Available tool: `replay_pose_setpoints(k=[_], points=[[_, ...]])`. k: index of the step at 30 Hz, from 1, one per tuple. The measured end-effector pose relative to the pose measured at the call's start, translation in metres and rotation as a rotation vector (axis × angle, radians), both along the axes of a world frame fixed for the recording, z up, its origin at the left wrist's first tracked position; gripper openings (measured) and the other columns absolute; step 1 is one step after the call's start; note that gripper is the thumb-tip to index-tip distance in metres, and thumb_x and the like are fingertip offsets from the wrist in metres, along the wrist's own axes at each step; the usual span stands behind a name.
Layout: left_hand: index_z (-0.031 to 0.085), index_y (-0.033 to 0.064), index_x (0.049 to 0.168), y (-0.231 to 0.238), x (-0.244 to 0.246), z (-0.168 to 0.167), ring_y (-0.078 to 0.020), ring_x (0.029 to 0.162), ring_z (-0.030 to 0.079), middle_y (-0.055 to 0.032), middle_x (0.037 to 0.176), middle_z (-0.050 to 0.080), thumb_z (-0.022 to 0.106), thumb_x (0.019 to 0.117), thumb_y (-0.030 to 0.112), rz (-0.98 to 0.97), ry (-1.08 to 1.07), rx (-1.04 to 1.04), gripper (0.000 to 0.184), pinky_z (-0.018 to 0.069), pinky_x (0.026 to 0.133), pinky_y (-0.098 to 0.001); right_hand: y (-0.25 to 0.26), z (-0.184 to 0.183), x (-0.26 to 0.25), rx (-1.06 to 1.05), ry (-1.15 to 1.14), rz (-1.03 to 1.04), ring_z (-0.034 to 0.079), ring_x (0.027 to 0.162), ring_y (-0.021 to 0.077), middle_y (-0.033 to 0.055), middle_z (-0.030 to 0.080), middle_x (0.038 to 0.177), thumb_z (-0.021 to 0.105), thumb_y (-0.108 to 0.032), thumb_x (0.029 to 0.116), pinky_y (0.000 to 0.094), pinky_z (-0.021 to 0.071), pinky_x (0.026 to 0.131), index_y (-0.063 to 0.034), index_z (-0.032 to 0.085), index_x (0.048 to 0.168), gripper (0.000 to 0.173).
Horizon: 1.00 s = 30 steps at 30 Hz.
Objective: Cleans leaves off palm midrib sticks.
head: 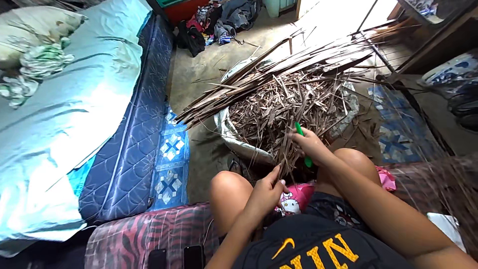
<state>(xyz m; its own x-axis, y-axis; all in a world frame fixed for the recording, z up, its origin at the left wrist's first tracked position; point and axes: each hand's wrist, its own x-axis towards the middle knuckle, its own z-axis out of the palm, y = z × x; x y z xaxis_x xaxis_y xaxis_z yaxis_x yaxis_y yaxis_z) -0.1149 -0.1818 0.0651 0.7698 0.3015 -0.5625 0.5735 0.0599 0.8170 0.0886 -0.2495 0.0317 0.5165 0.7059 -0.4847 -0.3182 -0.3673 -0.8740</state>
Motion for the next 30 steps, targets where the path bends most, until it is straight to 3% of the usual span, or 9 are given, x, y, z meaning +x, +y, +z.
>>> replay_pose_setpoints(k=[5,9,12,14,18,21,23,28,30], points=[[0.033,0.009,0.16,-0.001,-0.002,-0.003,-0.0051,0.052,0.055,-0.0025,0.089,0.072,0.049,0.1064,0.013,-0.035,-0.013,-0.027,0.057,0.0478,0.05,-0.022,-0.003,0.002,0.015,0.083,-0.088,-0.08,0.039,0.047,0.0018,-0.0044,0.046,0.064,0.051,-0.013,0.1076,0.0174,0.0359,0.046,-0.0039,0.06,0.109,0.012],[0.047,0.0064,0.153,-0.005,-0.003,-0.008,-0.0014,0.051,0.047,0.0019,0.074,0.068,0.044,0.1102,0.021,0.045,-0.135,0.068,0.045,0.0402,0.05,-0.0202,-0.001,-0.001,0.037,0.097,-0.195,-0.252,0.037,0.046,0.0039,-0.0051,0.042,0.062,0.046,-0.03,0.1116,0.0209,0.0369,0.045,-0.0095,0.062,0.117,0.027],[0.052,0.01,0.15,-0.001,0.002,-0.007,-0.0071,0.062,0.059,0.0008,0.075,0.068,0.041,0.1113,0.029,0.083,-0.06,0.288,0.045,0.0523,0.065,-0.0292,-0.008,0.013,0.007,-0.117,-0.367,0.096,0.05,0.061,0.0146,0.005,0.053,0.075,0.043,-0.03,0.1112,0.0347,0.0453,0.059,-0.004,0.061,0.121,0.033],[0.055,0.0125,0.149,0.004,0.005,-0.005,-0.0187,0.086,0.069,-0.0092,0.101,0.074,0.04,0.1115,0.033,0.089,0.05,0.382,0.045,0.0553,0.085,-0.045,-0.019,0.026,-0.029,-0.245,-0.495,0.398,0.061,0.08,0.0288,0.015,0.062,0.089,0.046,-0.027,0.1074,0.0511,0.0492,0.074,-0.0018,0.062,0.119,0.032],[0.051,0.0167,0.153,0.004,0.011,-0.003,-0.0278,0.101,0.071,-0.0137,0.113,0.074,0.038,0.1115,0.034,0.121,0.19,0.491,0.047,0.0527,0.094,-0.0525,-0.041,0.032,-0.085,-0.311,-0.84,0.654,0.071,0.084,0.042,0.0215,0.068,0.086,0.054,-0.024,0.1025,0.0578,0.0537,0.068,0.0004,0.062,0.106,0.026],[0.063,0.0092,0.137,-0.002,0.011,-0.006,-0.0248,0.078,0.067,-0.0108,0.086,0.069,0.038,0.1115,0.032,0.111,0.17,0.527,0.042,0.054,0.078,-0.0488,-0.032,0.023,-0.073,-0.436,-1.005,0.544,0.072,0.085,0.0464,0.026,0.07,0.089,0.055,-0.022,0.1028,0.0599,0.0553,0.066,0.004,0.062,0.109,0.028],[0.052,0.0146,0.152,-0.003,0.012,-0.004,-0.0221,0.071,0.063,-0.0087,0.081,0.068,0.036,0.1124,0.036,0.083,0.175,0.501,0.048,0.0538,0.075,-0.0456,-0.017,0.026,-0.043,-0.611,-0.92,0.497,0.07,0.101,0.0473,0.0277,0.07,0.105,0.049,-0.025,0.1075,0.0626,0.054,0.079,0.0027,0.059,0.121,0.033],[0.054,0.0143,0.15,0.0,0.007,-0.005,-0.0223,0.076,0.066,-0.0092,0.086,0.071,0.036,0.1123,0.035,0.111,0.179,0.522,0.047,0.0546,0.079,-0.0466,-0.016,0.052,-0.04,-0.592,-0.725,0.583,0.067,0.105,0.0457,0.0266,0.068,0.108,0.047,-0.027,0.108,0.0636,0.0512,0.085,0.0006,0.058,0.123,0.033],[0.066,0.0071,0.133,0.002,0.007,-0.005,-0.0243,0.08,0.067,-0.0107,0.088,0.07,0.038,0.1106,0.029,0.13,0.186,0.534,0.042,0.0539,0.08,-0.0488,-0.02,0.055,-0.063,-0.541,-0.677,0.74,0.068,0.103,0.0452,0.0258,0.068,0.105,0.048,-0.027,0.1076,0.0624,0.0518,0.083,0.0005,0.058,0.121,0.032]])
